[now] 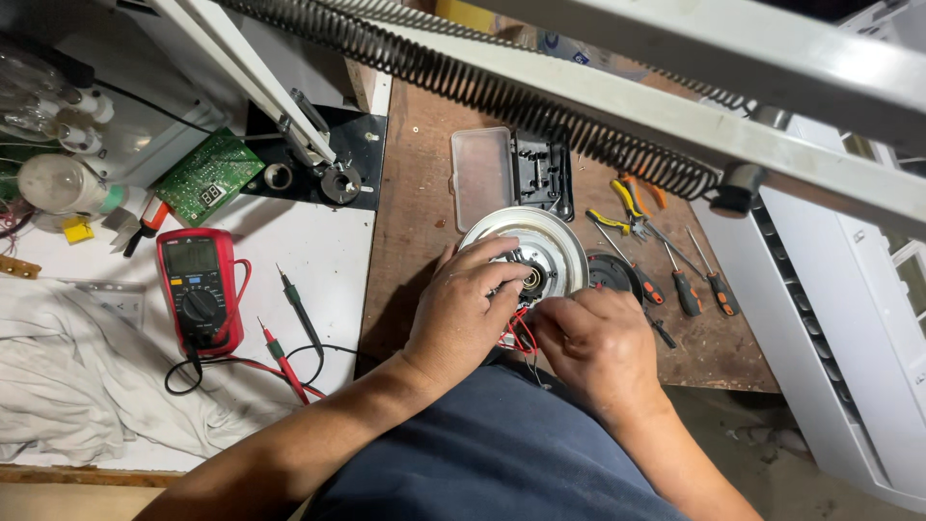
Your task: The person uses a multimeter to test electrical continuity on a circular metal component with wires. They then use a screwdriver to adjust or tighten small screws on the component's central hub.
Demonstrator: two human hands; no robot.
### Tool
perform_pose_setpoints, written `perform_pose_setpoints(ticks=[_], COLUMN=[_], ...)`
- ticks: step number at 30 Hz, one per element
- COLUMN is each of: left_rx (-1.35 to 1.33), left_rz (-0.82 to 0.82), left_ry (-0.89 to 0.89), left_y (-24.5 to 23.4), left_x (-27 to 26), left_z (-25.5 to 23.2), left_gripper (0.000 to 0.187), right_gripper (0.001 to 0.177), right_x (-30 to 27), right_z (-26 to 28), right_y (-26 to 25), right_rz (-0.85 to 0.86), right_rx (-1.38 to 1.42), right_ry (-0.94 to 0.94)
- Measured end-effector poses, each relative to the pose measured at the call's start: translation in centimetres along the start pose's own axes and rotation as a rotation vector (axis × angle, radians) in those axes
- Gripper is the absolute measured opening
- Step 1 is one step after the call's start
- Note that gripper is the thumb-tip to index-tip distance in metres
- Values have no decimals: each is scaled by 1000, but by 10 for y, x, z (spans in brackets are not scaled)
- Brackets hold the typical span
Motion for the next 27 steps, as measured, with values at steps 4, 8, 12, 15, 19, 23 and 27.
perform_pose_setpoints(ticks=[4, 8, 12, 15, 19, 23, 27], left_rx=[27, -24, -126, -185, -162, -172, -184], left_rz=[-6, 33, 80, 108, 129, 137, 99], left_ry=[45, 81, 5, -44, -55, -84, -81], left_y=[3, -1, 6, -3, -3, -1, 2], left_x=[-3, -4, -3, 2, 2, 4, 4], left_z=[8, 4, 15, 7, 5, 6, 11], left_gripper=[23, 16, 11, 13, 17, 19, 18], right_gripper=[15, 2, 4, 5, 10, 18, 15], right_x=[18, 15, 18, 21, 24, 27, 25], right_z=[32, -20, -16, -9, 2, 18, 32], right_y=[-20, 1, 5, 3, -5, -21, -25], right_rz=[2, 109, 85, 47, -34, -168, -257], right_rx=[14, 469, 543, 546, 483, 276, 224], right_ry=[-103, 508, 509, 427, 319, 17, -182])
Point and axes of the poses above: each hand's wrist, its own x-axis towards the middle knuckle, its own y-axis out of the palm, z = x × y, the point moved 10 cm from there along x, towards the middle knuckle, and after that the axes turned 2 degrees about y, right-handed, at the moved point
